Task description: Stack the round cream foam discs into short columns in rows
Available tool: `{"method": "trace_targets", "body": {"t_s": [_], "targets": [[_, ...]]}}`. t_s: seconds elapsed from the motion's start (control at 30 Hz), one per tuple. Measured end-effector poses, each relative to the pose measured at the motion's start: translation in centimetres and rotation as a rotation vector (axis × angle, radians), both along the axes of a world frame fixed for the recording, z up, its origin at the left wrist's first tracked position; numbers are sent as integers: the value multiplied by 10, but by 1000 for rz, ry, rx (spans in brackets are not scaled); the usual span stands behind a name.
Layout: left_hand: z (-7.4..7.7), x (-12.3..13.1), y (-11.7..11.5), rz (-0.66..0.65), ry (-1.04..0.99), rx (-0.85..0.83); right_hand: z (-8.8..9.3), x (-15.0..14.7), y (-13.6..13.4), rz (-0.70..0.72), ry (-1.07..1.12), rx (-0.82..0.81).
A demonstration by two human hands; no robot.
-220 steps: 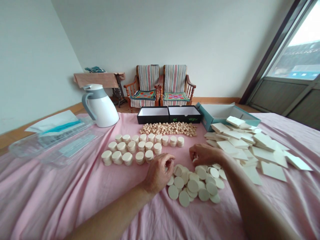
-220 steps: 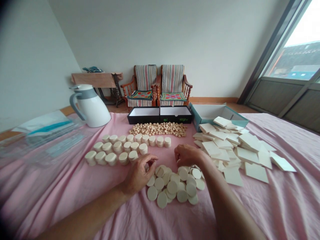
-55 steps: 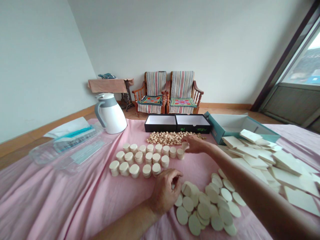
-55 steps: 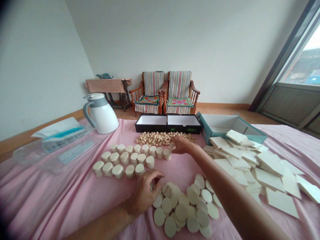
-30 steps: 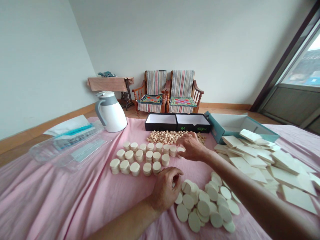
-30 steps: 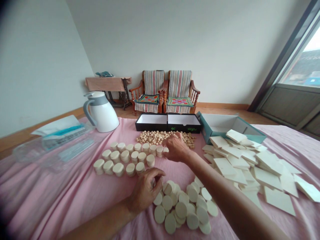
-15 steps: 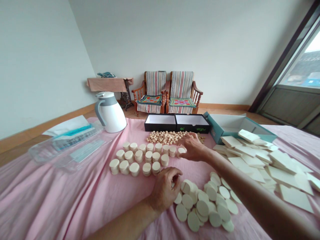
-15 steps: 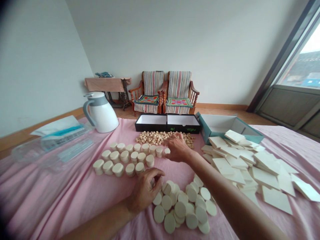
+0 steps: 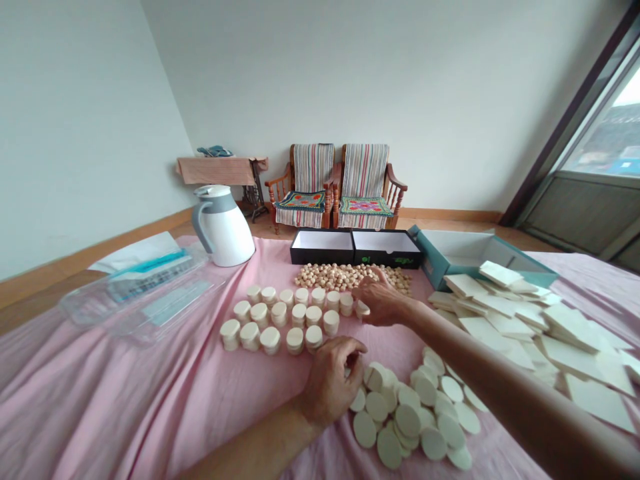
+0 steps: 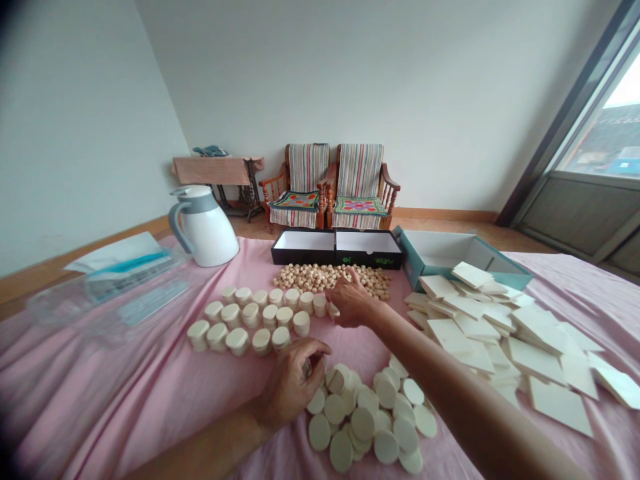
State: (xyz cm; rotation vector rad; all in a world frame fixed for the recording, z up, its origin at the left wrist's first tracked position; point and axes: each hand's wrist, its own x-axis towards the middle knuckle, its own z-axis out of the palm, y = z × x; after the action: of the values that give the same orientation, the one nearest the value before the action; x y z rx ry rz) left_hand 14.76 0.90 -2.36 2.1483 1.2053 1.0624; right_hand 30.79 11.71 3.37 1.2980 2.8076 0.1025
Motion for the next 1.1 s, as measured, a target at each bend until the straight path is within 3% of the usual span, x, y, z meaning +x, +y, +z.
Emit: {"method": "trace_targets", "body": {"t_s": [0.37, 0.57, 0.77, 0.93, 1.1], "targets": [[1, -1, 1, -2, 2, -10, -4, -1, 0, -33, 42, 17], [-2, -1, 1, 2, -3, -2, -3, 0, 22, -40, 144, -6], [-1, -2, 1, 5, 1, -8, -7, -9, 39, -79, 57, -51], [0, -1, 0, 2, -4, 6, -14, -11, 40, -106, 28, -70], [1, -1, 0, 5, -2, 16, -6, 0, 36, -114, 137, -50]]}}
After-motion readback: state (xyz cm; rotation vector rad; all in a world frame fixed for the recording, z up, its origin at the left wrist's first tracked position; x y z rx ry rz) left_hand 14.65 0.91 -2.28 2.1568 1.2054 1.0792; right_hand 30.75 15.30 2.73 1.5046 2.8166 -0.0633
